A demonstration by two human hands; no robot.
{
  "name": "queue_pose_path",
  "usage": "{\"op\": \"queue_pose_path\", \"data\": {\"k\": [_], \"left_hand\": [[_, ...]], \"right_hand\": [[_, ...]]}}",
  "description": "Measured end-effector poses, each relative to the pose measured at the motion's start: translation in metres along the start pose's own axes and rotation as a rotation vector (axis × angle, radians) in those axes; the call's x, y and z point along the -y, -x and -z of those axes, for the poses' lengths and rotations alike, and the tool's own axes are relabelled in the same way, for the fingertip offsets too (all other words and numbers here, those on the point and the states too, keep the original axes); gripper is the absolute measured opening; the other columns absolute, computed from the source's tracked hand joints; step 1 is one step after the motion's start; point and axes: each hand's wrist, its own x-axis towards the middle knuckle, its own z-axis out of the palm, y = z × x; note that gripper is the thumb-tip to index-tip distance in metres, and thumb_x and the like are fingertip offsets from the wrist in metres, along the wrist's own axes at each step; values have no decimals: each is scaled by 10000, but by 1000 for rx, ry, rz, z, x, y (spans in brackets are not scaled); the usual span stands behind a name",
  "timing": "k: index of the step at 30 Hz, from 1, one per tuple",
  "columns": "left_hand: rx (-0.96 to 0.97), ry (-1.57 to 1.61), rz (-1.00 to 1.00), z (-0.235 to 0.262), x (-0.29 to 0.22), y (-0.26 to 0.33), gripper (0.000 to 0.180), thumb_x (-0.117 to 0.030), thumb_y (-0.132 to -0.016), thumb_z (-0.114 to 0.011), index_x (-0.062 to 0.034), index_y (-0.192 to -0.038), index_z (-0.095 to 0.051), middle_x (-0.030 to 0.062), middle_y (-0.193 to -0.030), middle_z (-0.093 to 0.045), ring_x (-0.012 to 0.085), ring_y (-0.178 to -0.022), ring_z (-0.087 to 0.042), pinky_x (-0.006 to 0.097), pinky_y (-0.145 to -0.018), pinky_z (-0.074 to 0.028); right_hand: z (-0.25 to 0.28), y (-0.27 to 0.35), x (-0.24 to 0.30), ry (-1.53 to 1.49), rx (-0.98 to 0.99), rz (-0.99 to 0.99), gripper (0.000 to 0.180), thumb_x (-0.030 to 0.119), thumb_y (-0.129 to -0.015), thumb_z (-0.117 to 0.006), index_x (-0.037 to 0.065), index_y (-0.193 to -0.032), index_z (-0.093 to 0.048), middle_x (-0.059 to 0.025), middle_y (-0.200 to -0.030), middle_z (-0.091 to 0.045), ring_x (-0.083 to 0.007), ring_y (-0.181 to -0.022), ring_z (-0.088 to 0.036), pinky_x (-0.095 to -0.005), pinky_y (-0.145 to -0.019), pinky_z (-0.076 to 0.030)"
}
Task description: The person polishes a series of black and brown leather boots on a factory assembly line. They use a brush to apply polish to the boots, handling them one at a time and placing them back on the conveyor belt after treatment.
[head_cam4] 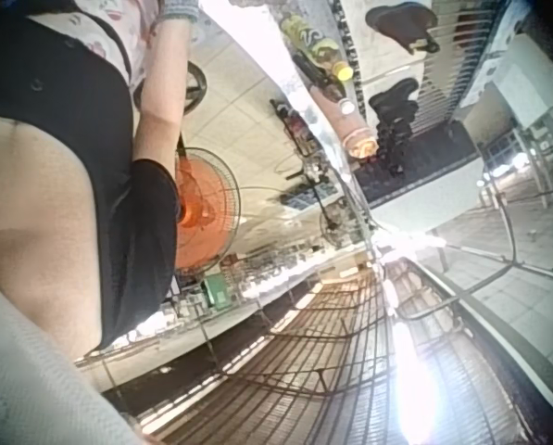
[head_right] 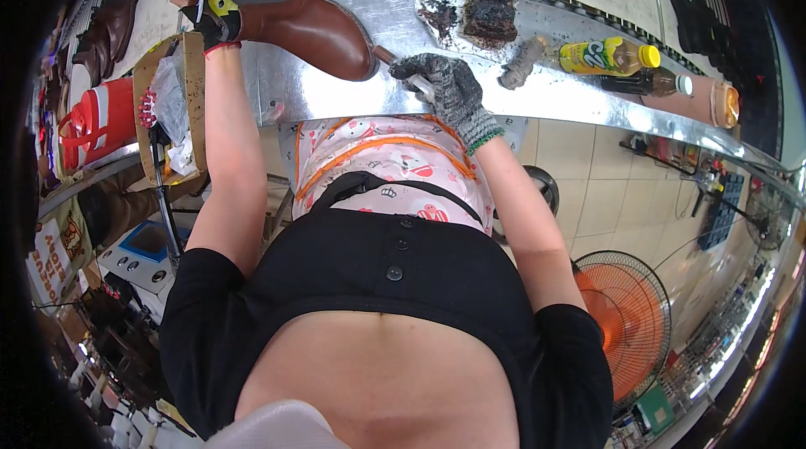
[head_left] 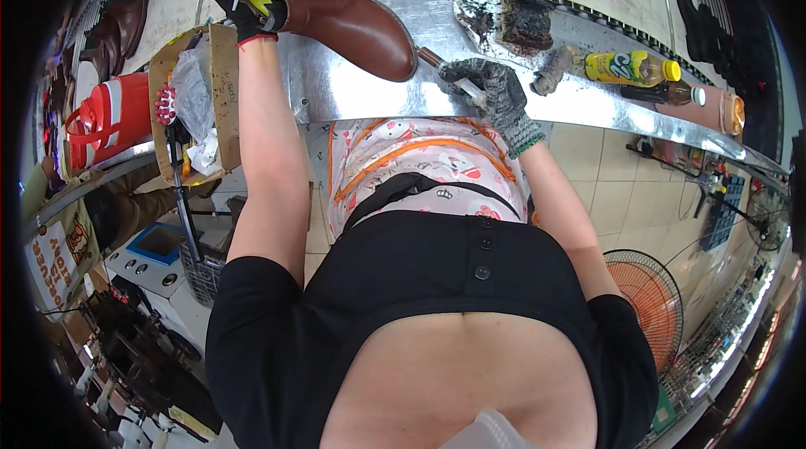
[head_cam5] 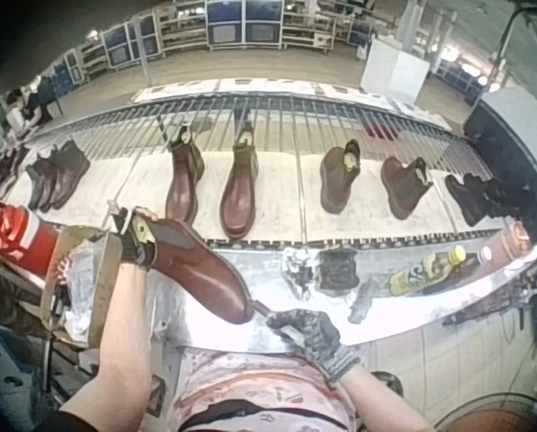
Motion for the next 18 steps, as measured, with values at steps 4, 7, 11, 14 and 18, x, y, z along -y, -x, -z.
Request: {"op": "queue_pose_path", "data": {"k": [4, 7, 11, 14, 18], "left_hand": [[-32, -204, -180, 50, 0, -17, 782, -772, -783, -321, -20, -682, -511, 189, -567, -556, 334, -552, -574, 434, -586, -513], [-148, -209, -115, 17, 0, -6, 798, -777, -782, -305, -5, -739, -506, 205, -573, -562, 337, -532, -580, 418, -544, -522], [-218, -369, -157, -3, -4, 7, 800, -772, -790, -294, 3, -830, -487, 234, -594, -574, 335, -527, -592, 393, -506, -530], [-282, -352, -121, 8, -8, 5, 786, -767, -796, -293, -7, -935, -439, 241, -608, -580, 336, -523, -591, 398, -505, -532], [-233, -331, -57, 18, -11, 6, 774, -766, -796, -296, -34, -1034, -368, 239, -678, -596, 329, -555, -599, 407, -533, -538]], "right_hand": [[-6, 0, -22, -254, 39, -115, 257, 10, -789, -562, 108, -996, -679, -54, -892, -691, -144, -741, -653, -270, -650, -526], [-5, 2, -32, -211, -1, -60, 295, -15, -756, -580, 112, -1004, -677, -57, -887, -690, -150, -729, -651, -274, -647, -525], [-4, 2, -36, -198, 15, -73, 335, -45, -723, -584, 110, -1005, -674, -65, -896, -687, -164, -737, -652, -283, -657, -523], [-5, 2, -33, -255, 12, -101, 345, -60, -711, -575, 104, -997, -675, -72, -901, -686, -172, -750, -651, -283, -667, -518], [-5, 3, -32, -293, -10, -148, 361, -72, -694, -570, 98, -994, -675, -76, -899, -685, -166, -771, -650, -274, -678, -514]]}}
